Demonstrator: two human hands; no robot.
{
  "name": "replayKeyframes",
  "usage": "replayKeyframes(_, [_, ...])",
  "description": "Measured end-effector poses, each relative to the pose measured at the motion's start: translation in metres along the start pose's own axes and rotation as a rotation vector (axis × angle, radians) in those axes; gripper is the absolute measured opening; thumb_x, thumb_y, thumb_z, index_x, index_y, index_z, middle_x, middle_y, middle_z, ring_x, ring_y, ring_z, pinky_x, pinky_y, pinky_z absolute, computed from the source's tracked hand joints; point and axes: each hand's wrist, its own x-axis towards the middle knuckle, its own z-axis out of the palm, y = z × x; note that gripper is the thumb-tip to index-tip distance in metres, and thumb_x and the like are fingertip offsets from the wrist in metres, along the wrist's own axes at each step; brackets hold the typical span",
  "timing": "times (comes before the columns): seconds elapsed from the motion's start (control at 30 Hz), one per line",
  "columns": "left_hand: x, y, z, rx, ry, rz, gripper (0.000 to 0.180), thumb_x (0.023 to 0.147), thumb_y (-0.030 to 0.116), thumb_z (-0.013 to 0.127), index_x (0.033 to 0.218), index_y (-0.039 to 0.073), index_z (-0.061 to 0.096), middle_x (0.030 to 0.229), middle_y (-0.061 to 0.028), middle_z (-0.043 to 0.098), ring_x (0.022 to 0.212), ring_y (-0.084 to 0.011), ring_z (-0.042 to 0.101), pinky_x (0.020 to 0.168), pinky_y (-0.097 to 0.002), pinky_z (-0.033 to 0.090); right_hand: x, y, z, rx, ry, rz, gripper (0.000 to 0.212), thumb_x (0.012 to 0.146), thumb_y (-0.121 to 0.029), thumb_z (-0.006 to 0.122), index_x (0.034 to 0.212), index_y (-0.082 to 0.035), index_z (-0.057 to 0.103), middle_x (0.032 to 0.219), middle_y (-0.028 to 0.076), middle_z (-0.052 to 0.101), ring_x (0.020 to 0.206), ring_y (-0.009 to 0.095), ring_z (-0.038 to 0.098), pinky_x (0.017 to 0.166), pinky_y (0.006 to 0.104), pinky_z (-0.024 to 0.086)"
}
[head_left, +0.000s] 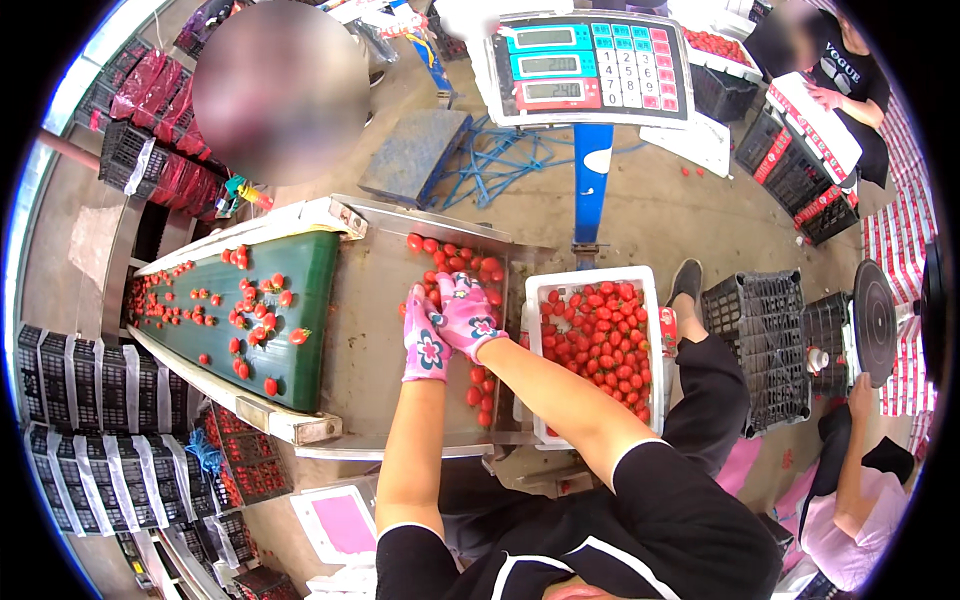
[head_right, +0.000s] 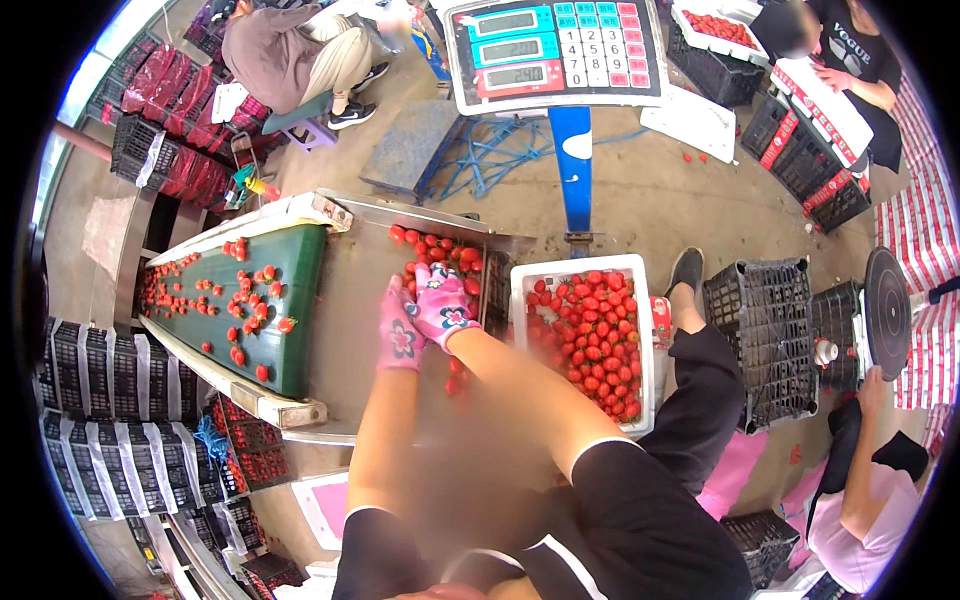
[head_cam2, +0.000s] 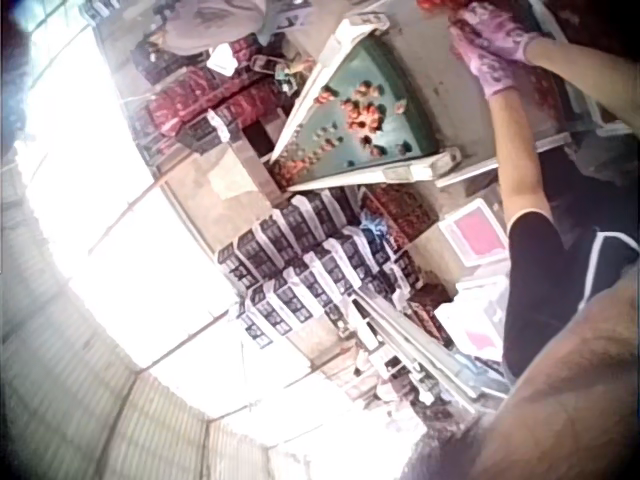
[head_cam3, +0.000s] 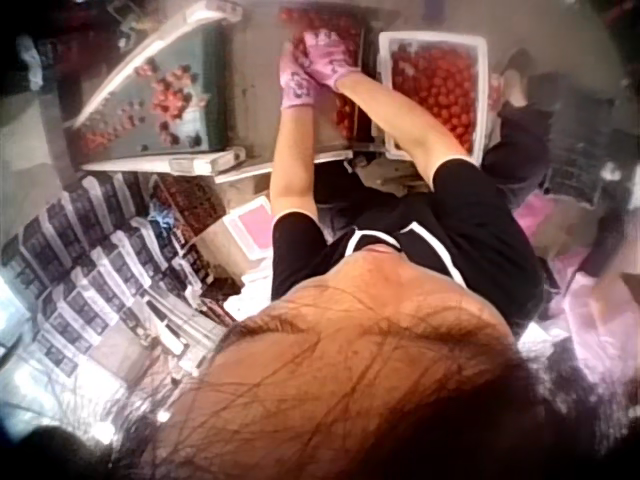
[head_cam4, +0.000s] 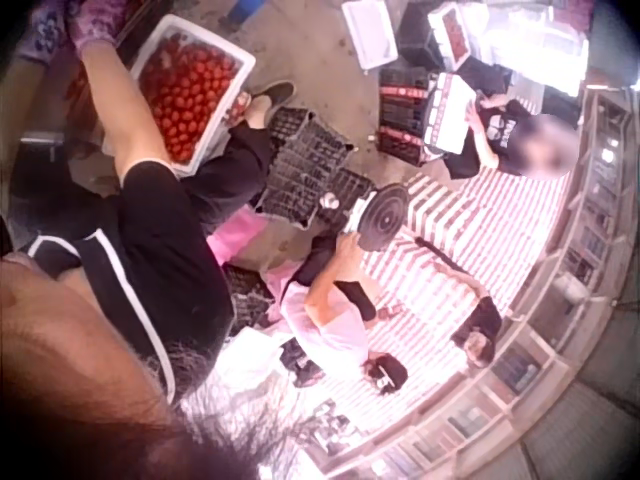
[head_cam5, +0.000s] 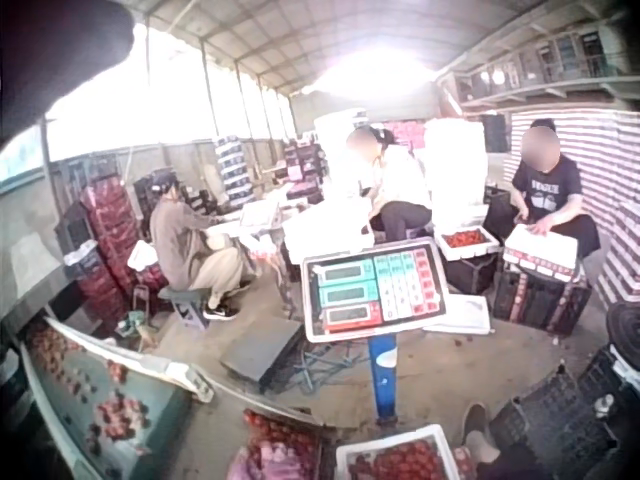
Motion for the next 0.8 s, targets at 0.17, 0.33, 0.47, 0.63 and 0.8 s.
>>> replayKeyframes(0.17, [0.013,0.002,-0.049,0.049,-0.174,0.117,0.044,0.091,0.025,0.057,0.130,0.011,0.043,0.111,-0.0086,0.057,0.100,-0.0217,0.056,0.086,-0.0344,0.048,-0.007,-0.023,-0.003,0.439,-0.130,0.122,0.038,0.091,-0.034,0.049,0.116,-0.006,0.052,0.112,0.021,0.057,0.106,0.036,0.055,0.091,0.0430,0.042])
replayKeyframes(0.33, [-0.056,0.016,0.008,0.018,-0.212,0.187,0.042,0.093,0.015,0.053,0.132,0.010,0.039,0.105,-0.0091,0.056,0.088,-0.0183,0.059,0.077,-0.0319,0.052,-0.026,-0.025,-0.037,0.782,0.005,0.115,0.035,0.091,-0.023,0.053,0.120,-0.005,0.051,0.108,0.017,0.059,0.100,0.026,0.059,0.083,0.0359,0.048])
replayKeyframes(0.47, [-0.099,0.003,0.053,0.162,-0.340,0.129,0.044,0.096,0.018,0.048,0.136,0.009,0.034,0.096,-0.0042,0.056,0.081,-0.0121,0.058,0.072,-0.0263,0.051,-0.046,0.006,-0.061,0.796,0.291,-0.031,0.035,0.090,-0.021,0.061,0.118,-0.001,0.053,0.106,0.011,0.060,0.098,0.017,0.057,0.082,0.0279,0.047])
replayKeyframes(0.63, [-0.093,-0.082,0.063,0.238,-0.348,-0.281,0.046,0.092,0.022,0.056,0.133,0.021,0.037,0.089,-0.0007,0.060,0.074,-0.0133,0.060,0.053,-0.0278,0.048,-0.089,0.077,-0.110,1.128,0.143,0.434,0.036,0.084,-0.005,0.065,0.117,-0.002,0.053,0.100,0.009,0.061,0.091,0.016,0.059,0.078,0.0271,0.050])
replayKeyframes(0.8, [-0.097,-0.102,0.072,0.688,-0.573,-0.564,0.066,0.092,0.048,0.047,0.147,0.030,0.014,0.153,0.0009,0.020,0.139,-0.0292,0.016,0.096,-0.0700,0.016,-0.114,0.181,-0.109,0.861,0.266,0.508,0.038,0.086,-0.006,0.063,0.120,0.001,0.050,0.109,0.009,0.059,0.098,0.015,0.057,0.082,0.0246,0.049])
